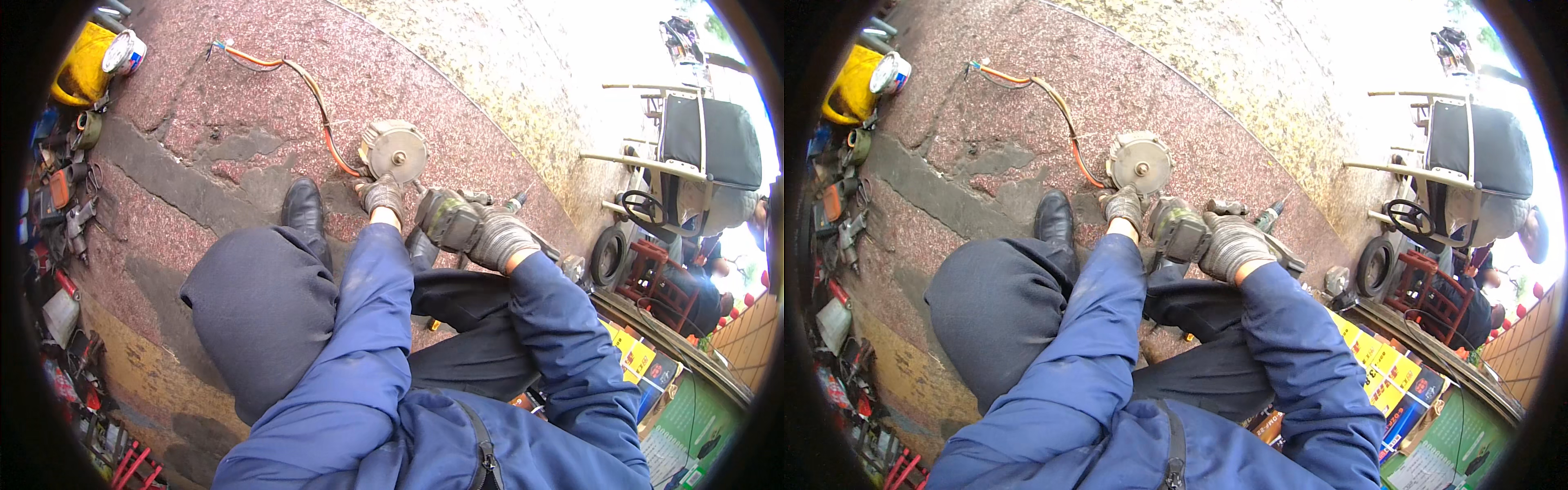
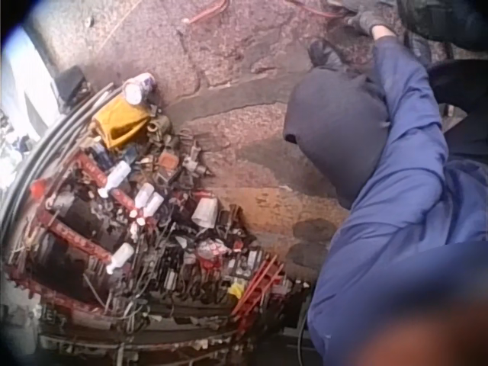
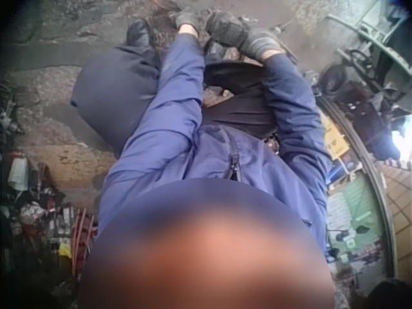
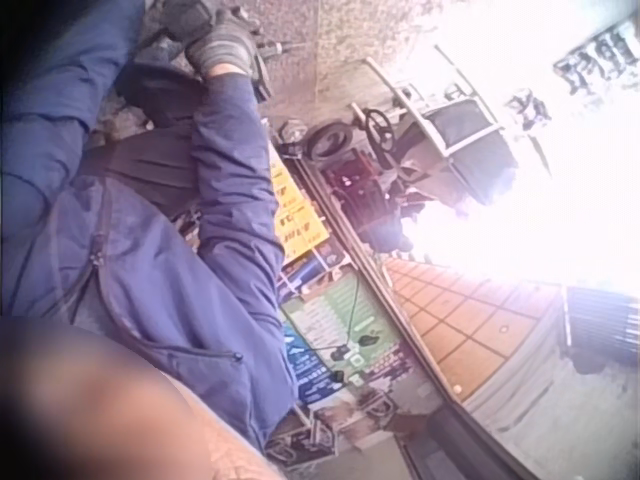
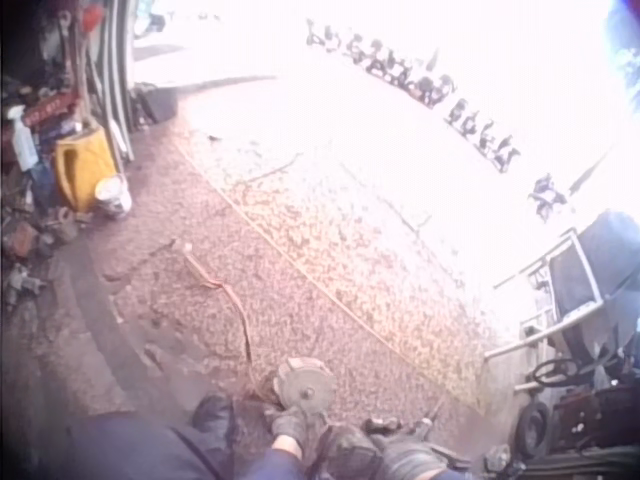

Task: The person sits on the floor in a workshop and uses a screwdriver and an impact driver to disassemble a small electric motor. They remove the fan cover, loosen screws, and separate the motor housing components.

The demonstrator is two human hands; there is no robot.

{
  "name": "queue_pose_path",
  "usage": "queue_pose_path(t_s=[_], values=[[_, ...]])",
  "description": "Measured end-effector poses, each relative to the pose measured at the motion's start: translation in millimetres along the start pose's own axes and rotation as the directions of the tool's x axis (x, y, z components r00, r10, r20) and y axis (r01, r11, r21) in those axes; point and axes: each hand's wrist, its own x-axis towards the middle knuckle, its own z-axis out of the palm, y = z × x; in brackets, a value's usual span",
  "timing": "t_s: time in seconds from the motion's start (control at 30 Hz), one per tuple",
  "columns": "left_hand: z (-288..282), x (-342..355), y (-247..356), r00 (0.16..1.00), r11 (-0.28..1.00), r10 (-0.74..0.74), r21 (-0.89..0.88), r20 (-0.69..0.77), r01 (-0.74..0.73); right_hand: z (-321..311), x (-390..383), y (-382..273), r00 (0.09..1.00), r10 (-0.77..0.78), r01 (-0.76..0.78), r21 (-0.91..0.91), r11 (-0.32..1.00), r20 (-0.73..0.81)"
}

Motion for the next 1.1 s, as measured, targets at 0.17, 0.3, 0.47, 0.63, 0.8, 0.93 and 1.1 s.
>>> queue_pose_path(t_s=[0.17,0.3,0.47,0.63,0.8,0.93,1.1], values=[[9,-9,-10,0.998,0.998,-0.056,-0.02,-0.024,0.055,28,1,32,0.994,0.067,-0.072,0.049,0.996,0.089],[14,-3,-26,0.996,0.998,-0.057,0.03,-0.071,0.059,71,6,98,0.96,-0.27,0.278,-0.262,0.924,0.068],[14,-1,-46,0.851,0.912,-0.333,-0.093,0.406,0.401,117,18,129,0.999,-0.036,0.027,0.405,0.914,0.014],[23,-13,-43,0.775,0.844,-0.429,-0.101,0.464,0.527,134,16,144,0.993,-0.081,0.105,0.351,0.93,-0.084],[37,-33,-49,0.797,0.794,-0.385,-0.274,0.465,0.543,150,22,140,0.897,-0.282,0.405,0.376,0.833,-0.341],[42,-34,-53,0.749,0.715,-0.424,-0.319,0.509,0.622,124,9,122,0.884,-0.304,0.442,0.423,0.791,-0.355],[49,-31,-59,0.741,0.673,-0.445,-0.359,0.502,0.647,77,-8,111,0.936,-0.312,0.334,0.128,0.934,-0.166]])
